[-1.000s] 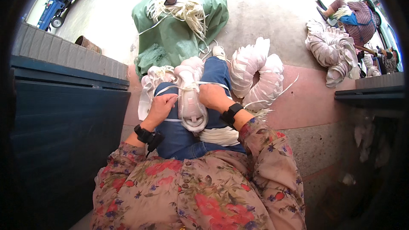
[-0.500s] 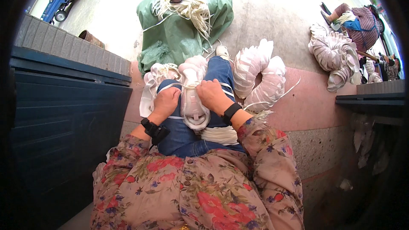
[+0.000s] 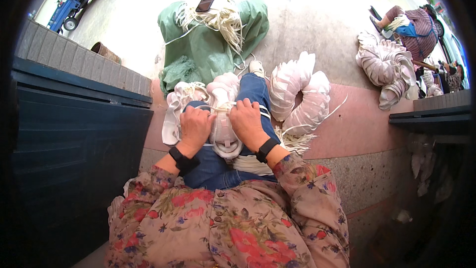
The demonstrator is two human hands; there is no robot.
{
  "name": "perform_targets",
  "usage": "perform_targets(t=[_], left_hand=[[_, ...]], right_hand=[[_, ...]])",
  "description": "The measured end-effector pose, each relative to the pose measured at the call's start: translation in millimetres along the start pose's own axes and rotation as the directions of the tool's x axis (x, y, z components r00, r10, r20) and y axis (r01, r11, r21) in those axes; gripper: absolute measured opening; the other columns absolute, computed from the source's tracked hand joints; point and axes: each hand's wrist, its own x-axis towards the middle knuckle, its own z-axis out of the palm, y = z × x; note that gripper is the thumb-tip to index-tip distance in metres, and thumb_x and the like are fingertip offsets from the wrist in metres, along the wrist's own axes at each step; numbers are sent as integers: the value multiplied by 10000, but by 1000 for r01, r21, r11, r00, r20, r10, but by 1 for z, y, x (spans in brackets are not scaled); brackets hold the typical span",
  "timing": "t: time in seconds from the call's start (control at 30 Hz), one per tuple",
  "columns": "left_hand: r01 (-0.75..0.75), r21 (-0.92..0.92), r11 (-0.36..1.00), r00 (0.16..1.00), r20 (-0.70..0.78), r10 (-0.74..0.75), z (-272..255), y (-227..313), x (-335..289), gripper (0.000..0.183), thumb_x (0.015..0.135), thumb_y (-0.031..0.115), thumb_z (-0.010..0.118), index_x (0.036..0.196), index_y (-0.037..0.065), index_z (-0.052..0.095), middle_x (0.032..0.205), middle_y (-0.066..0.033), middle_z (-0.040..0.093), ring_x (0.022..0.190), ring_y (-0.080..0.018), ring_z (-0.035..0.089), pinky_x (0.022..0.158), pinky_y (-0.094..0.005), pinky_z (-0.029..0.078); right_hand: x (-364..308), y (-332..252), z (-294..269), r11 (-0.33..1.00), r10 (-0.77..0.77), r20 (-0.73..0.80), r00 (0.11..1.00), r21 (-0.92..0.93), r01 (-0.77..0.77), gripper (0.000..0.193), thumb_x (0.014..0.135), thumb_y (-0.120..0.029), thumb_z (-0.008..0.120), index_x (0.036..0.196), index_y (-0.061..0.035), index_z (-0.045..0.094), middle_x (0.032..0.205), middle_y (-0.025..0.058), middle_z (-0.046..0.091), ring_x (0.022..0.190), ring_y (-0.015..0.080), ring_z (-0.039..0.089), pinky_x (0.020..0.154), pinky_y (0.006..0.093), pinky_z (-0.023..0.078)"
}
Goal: The recorder is sitting on the floor lacing several pairs of white sneakers.
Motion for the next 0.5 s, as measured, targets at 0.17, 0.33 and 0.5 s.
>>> perform_targets(t=[0.17, 0.33, 0.5], left_hand=[[3, 50, 999, 999, 45, -5, -10, 14, -8, 267, 670, 271, 671, 799, 59, 572, 759, -61, 544, 821, -239, 484, 657, -375, 347], [19, 32, 999, 994, 111, -23, -1, 6, -12, 157, 702, 192, 616, 762, 60, 554, 768, -70, 543, 829, -251, 491, 626, -405, 377], [120, -221, 968, 981, 178, -81, 0, -1, -4, 150, 729, 162, 597, 815, 42, 624, 790, -106, 585, 798, -312, 517, 682, -412, 423]], right_hand=[[-4, -7, -5, 998, 58, 80, 995, -18, -57, 118, 704, -146, 572, 748, -50, 624, 797, 68, 561, 849, 227, 500, 748, 384, 348], [-5, 1, 8, 994, 87, 155, 984, -83, -75, 131, 712, -120, 541, 768, -25, 612, 816, 103, 580, 858, 251, 516, 738, 391, 378], [-7, 15, 22, 987, 50, 179, 983, 142, -76, 139, 728, -102, 511, 795, -14, 594, 811, 146, 573, 813, 298, 527, 676, 416, 409]])
